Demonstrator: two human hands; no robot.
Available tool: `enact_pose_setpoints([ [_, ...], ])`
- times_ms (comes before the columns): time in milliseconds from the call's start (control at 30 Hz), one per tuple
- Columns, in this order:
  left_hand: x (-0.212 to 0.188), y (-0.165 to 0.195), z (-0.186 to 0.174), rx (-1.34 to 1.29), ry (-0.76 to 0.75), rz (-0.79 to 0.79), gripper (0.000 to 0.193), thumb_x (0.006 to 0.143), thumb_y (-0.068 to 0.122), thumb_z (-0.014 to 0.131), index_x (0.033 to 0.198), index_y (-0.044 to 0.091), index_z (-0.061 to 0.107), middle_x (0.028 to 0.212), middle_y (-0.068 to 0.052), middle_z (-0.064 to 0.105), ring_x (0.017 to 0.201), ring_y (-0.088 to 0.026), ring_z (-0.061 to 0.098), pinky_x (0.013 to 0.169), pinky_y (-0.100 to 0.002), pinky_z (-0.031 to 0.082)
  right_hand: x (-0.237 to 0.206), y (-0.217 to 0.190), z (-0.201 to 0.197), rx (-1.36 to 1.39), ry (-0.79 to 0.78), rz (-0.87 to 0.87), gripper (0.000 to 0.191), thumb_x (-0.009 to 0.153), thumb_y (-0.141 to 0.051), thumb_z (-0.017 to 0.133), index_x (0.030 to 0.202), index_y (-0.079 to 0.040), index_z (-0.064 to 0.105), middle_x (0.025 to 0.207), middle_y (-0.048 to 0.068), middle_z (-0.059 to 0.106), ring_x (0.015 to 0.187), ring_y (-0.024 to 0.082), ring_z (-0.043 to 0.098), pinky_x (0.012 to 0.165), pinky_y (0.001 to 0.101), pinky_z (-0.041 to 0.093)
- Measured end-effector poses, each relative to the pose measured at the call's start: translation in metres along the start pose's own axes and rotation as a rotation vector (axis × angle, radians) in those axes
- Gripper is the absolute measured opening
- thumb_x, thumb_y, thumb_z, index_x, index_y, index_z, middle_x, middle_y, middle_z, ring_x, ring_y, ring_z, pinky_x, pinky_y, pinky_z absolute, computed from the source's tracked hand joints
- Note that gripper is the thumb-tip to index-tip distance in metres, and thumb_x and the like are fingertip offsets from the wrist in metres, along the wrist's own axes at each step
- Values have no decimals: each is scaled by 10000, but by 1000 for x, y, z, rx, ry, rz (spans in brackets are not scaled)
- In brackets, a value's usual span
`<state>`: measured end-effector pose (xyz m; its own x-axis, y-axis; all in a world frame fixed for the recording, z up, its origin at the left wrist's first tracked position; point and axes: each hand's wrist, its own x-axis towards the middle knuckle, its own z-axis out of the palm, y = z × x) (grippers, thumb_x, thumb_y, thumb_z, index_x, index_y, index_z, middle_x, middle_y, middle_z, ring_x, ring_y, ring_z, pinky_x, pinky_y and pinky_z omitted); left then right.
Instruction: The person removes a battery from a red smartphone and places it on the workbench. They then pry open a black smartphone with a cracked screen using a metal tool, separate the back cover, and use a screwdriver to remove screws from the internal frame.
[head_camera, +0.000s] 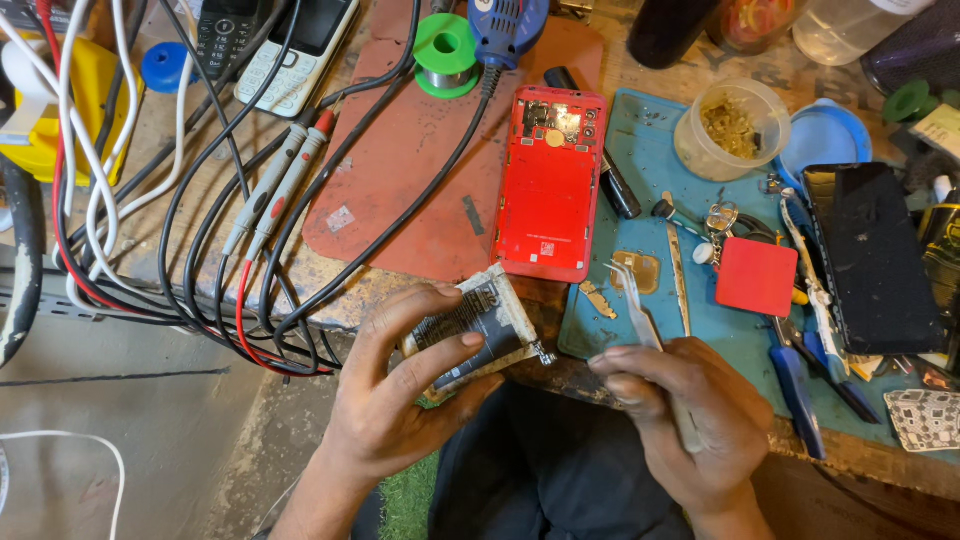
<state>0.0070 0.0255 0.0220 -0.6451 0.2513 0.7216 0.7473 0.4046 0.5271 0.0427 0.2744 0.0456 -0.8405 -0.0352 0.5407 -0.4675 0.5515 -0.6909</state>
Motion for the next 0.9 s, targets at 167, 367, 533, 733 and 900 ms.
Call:
enact_pose_setpoints([
  [167,3,5,4,35,68,-9,582,769,106,954,1243,116,616,1342,-142,584,1248,-341,642,1060,-450,567,4,-4,5,-99,-15,-48,294,815,-58,848,1037,-37,656,987,95,771,802,161,723,711,273,563],
  [367,29,21,17,303,85,-100,510,861,196,890,1291,123,627,1329,-123,567,1181,-329,589,980,-457,471,-1,-6,5,-129,49,-35,302,853,-94,845,1084,-44,656,1013,82,760,834,160,724,742,270,565],
  [533,64,25,59,437,117,-226,471,918,268,777,1342,146,615,1343,-108,540,1187,-332,533,989,-476,418,-3,-7,1,-199,68,-8,364,827,-221,860,1092,-51,678,987,56,758,741,137,666,687,259,532],
  [733,87,24,87,535,37,-306,513,920,307,739,1371,108,597,1401,-154,528,1151,-343,522,900,-487,407,-2,-5,-4,-213,91,16,423,816,-353,839,1101,-79,690,984,24,751,730,129,601,690,262,501],
  [900,89,24,90,514,34,-350,661,866,434,777,1378,80,557,1387,-184,522,1139,-378,518,909,-508,416,0,1,-6,-231,71,18,439,800,-373,847,1090,-81,694,954,15,740,713,139,585,660,269,480],
])
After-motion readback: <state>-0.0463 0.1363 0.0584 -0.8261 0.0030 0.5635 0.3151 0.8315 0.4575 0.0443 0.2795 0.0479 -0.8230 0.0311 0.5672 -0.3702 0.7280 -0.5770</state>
